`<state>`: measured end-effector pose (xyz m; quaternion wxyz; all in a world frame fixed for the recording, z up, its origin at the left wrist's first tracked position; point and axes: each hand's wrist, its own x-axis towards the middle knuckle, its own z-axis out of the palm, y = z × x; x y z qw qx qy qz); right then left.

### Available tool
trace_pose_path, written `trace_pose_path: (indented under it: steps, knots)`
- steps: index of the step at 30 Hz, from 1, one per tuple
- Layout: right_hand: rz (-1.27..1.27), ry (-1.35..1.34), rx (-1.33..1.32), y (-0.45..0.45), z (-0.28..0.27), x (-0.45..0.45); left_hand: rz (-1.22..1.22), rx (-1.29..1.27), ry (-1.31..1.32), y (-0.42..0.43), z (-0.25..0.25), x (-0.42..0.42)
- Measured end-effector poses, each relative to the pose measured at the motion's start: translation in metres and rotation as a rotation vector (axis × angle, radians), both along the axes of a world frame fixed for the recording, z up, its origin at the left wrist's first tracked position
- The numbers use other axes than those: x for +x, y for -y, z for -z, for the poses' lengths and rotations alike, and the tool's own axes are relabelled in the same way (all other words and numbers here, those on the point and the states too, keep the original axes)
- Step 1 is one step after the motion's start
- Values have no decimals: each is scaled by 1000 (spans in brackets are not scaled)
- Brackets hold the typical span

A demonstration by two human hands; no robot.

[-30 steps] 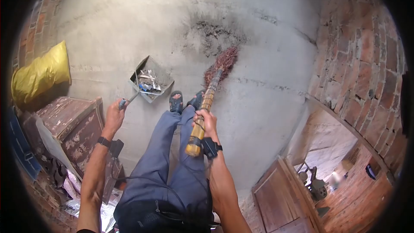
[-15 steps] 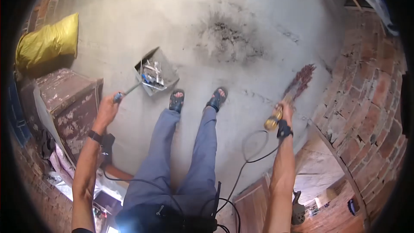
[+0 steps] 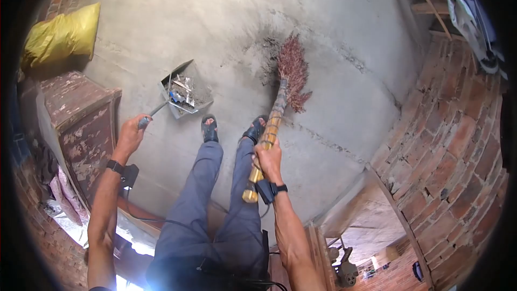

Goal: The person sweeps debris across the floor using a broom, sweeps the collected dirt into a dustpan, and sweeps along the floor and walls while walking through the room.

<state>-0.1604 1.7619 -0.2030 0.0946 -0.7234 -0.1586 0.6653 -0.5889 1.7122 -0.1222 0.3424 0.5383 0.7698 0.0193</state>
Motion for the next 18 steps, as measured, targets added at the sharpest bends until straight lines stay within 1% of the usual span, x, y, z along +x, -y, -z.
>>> trace_pose_path:
  steps: [1, 3, 4, 5, 7, 9, 12, 13, 15, 17, 18]
  knots:
    - [-12, -8, 8, -3, -12, 1, -12, 8, -8, -6, -8, 3]
    - [-4, 27, 85, -12, -25, 15, -60, -179, -13, -15, -18, 11]
    - [-49, 64, 157, -17, -8, 26, -64, -121, 2, -9, -14, 10]
    - [-93, 104, 224, -24, 12, 40, -77, -129, 0, -5, -14, 8]
    - [-194, 236, 277, -73, 36, 50, -16, 24, 2, -3, -7, 3]
    - [-336, 254, 286, -117, 81, 63, -46, -1, -2, -5, -7, 2]
    - [-391, 175, 223, -134, 97, 33, -56, -10, 11, 10, -4, -6]
    - [-444, 206, 198, -118, 102, 25, -43, 8, 32, 14, -2, -10]
    - [-511, 163, 231, -74, 98, 22, -66, 17, 36, 23, -4, -8]
    - [-629, 204, 203, -46, 75, 18, -85, -19, 57, 21, -5, -13]
    - [-642, 204, 157, -41, 60, 17, -98, -10, 56, 20, -6, -13]
